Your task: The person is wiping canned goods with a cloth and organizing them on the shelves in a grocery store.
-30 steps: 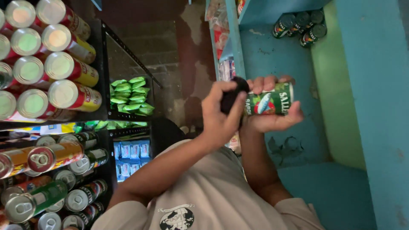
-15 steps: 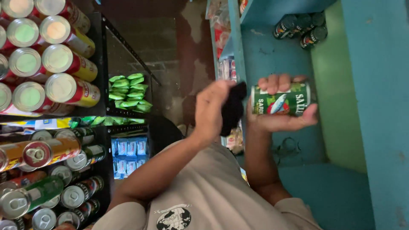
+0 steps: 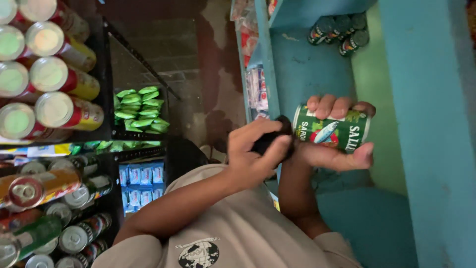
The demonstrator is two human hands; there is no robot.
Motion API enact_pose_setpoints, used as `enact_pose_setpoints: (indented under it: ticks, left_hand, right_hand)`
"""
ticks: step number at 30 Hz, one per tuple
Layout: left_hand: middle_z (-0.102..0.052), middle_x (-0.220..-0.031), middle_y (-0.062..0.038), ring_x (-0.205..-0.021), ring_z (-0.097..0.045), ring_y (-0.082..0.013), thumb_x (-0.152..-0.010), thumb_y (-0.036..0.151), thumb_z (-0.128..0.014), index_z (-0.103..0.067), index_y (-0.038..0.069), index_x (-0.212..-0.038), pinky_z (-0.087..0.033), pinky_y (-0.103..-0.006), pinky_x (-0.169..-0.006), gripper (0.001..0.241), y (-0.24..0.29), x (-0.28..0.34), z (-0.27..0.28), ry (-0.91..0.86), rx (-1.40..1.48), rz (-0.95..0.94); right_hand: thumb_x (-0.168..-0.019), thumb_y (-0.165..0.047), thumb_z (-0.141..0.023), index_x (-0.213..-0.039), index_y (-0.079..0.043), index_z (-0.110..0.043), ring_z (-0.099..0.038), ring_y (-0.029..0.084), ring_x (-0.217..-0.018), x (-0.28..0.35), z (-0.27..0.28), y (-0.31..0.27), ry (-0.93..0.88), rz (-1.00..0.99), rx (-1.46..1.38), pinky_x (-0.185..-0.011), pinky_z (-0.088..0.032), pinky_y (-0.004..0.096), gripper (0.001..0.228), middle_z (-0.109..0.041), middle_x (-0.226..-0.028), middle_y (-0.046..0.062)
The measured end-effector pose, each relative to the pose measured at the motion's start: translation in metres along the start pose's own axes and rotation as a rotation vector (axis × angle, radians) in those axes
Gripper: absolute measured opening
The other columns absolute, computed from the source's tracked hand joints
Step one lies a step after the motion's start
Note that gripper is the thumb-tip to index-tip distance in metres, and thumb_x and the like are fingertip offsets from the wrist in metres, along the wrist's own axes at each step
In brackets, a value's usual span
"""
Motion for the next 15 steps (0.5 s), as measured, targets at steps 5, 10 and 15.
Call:
enact_pose_setpoints:
  ticks: [5,10,15]
  left_hand:
    - [-0.068,-0.071,-0.011,-0.059,-0.062,-0.0189,-0.091,0.008,-0.073,-0.078,0.002,-0.095,-0.050,-0.0323,-0.055,0.009,0.001,-0.008,-0.007,0.043,0.052,-0.027]
    - [-0.066,-0.061,-0.005,-0.059,-0.057,-0.0059,-0.078,0.014,-0.084,-0.079,0.008,-0.086,-0.044,-0.0234,-0.051,0.011,0.000,-0.013,-0.011,0.032,0.032,0.191]
    - [-0.061,-0.057,-0.004,-0.059,-0.054,-0.0063,-0.074,0.016,-0.082,-0.077,0.012,-0.080,-0.041,-0.0243,-0.051,0.008,-0.002,-0.018,-0.010,0.017,-0.034,0.289]
  right_hand:
    - [-0.096,-0.062,-0.050,-0.126,-0.014,-0.051,-0.055,0.023,-0.089,-0.003,0.015,-0.001,0.025,0.013,0.037,-0.096,-0.049,0.047,0.056,-0.054,-0.099,0.005]
    - [-0.095,-0.061,-0.050,-0.126,-0.014,-0.049,-0.055,0.024,-0.088,-0.006,0.018,0.002,0.019,0.006,0.046,-0.095,-0.049,0.047,0.056,-0.053,-0.097,0.006]
    - [-0.097,-0.058,-0.051,-0.127,-0.014,-0.045,-0.056,0.024,-0.088,-0.008,0.011,0.006,-0.017,-0.042,0.025,-0.094,-0.049,0.046,0.054,-0.051,-0.096,0.006]
Point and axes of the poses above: each hand's wrist, its own x-axis away from the middle knuckle, its own z-axis out of the back of the hand, y = z × x, the point moved 1 cm from there along -x, towards the middle knuckle
